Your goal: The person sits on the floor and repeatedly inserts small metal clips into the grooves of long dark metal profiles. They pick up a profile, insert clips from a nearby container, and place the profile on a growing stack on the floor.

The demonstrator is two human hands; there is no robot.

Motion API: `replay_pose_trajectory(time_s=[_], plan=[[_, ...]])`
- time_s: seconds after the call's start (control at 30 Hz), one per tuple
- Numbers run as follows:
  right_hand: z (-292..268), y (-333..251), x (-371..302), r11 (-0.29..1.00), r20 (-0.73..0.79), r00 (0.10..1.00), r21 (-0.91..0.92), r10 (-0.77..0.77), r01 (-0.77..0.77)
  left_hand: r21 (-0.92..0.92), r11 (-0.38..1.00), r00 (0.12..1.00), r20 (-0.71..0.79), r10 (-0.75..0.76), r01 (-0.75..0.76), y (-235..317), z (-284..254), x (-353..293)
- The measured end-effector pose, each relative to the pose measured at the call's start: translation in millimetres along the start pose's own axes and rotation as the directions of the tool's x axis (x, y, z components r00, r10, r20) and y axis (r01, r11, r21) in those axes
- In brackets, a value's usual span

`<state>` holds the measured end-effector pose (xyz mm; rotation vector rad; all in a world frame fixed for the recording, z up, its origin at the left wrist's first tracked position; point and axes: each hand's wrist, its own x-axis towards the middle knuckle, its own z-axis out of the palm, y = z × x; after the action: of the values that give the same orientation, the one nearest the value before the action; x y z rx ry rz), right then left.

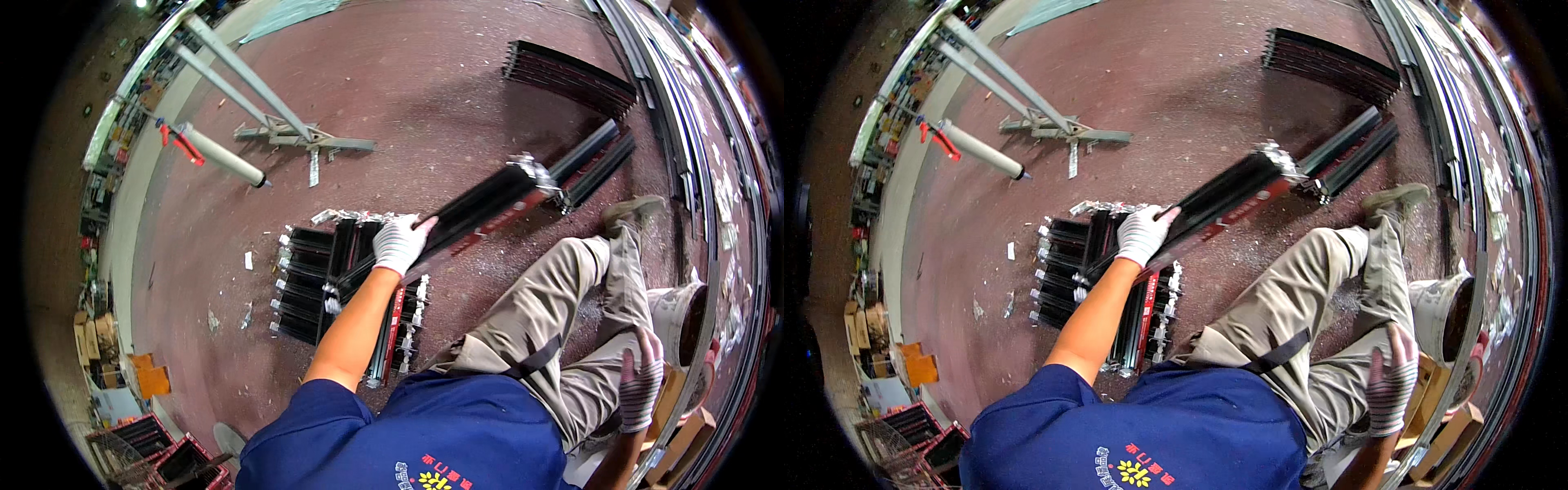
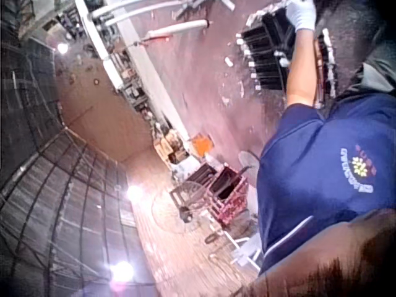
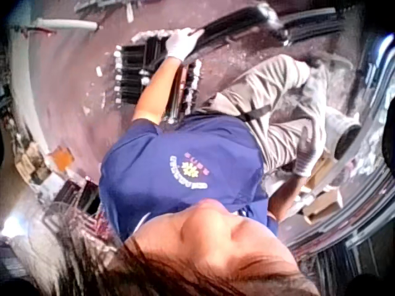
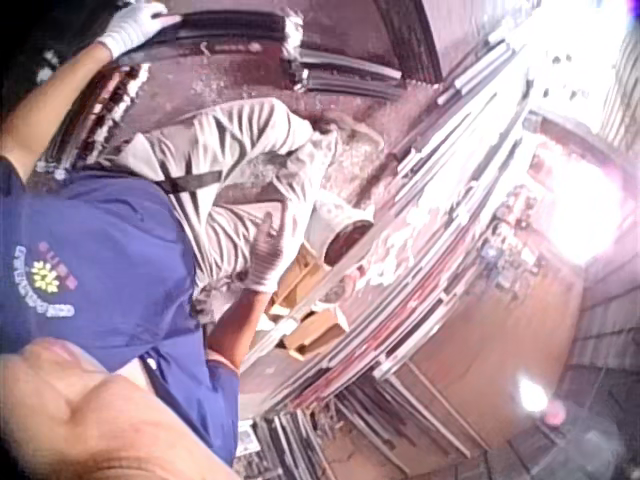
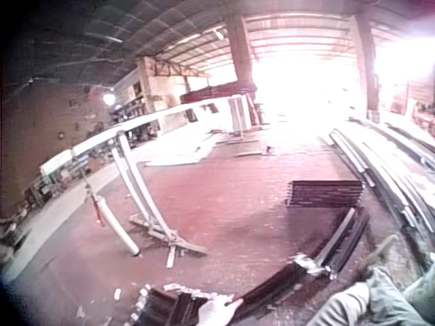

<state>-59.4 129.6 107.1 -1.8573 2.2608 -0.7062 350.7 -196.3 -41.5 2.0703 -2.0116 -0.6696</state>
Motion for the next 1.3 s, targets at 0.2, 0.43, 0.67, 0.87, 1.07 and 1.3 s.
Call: replay_pose_trajectory(time_s=[0.2, 0.43, 0.67, 0.87, 1.07, 1.3], plan=[[-1, 123, -59, 0.968, -0.252, 0.948, -0.106, 0.193, -0.226, 0.007, 0.953, 0.933, -0.207, -0.295, 0.303, -178, -35, -6], [-40, 191, -130, 0.785, -0.362, 0.909, -0.495, 0.204, -0.373, 0.002, 0.836, 0.794, -0.314, -0.521, 0.549, -347, -71, -29], [-73, 226, -173, 0.770, -0.380, 0.897, -0.494, 0.227, -0.404, -0.025, 0.783, 0.750, -0.272, -0.603, 0.621, -432, -28, -47], [-108, 209, -182, 0.731, -0.368, 0.897, -0.538, 0.246, -0.421, -0.052, 0.825, 0.817, -0.116, -0.565, 0.563, -456, 20, -43], [-108, 186, -170, 0.687, -0.409, 0.883, -0.574, 0.231, -0.446, -0.108, 0.825, 0.822, -0.079, -0.564, 0.556, -478, 51, -39], [-90, 183, -180, 0.673, -0.521, 0.848, -0.594, 0.096, -0.440, -0.045, 0.829, 0.809, -0.198, -0.554, 0.557, -437, 34, -25]])
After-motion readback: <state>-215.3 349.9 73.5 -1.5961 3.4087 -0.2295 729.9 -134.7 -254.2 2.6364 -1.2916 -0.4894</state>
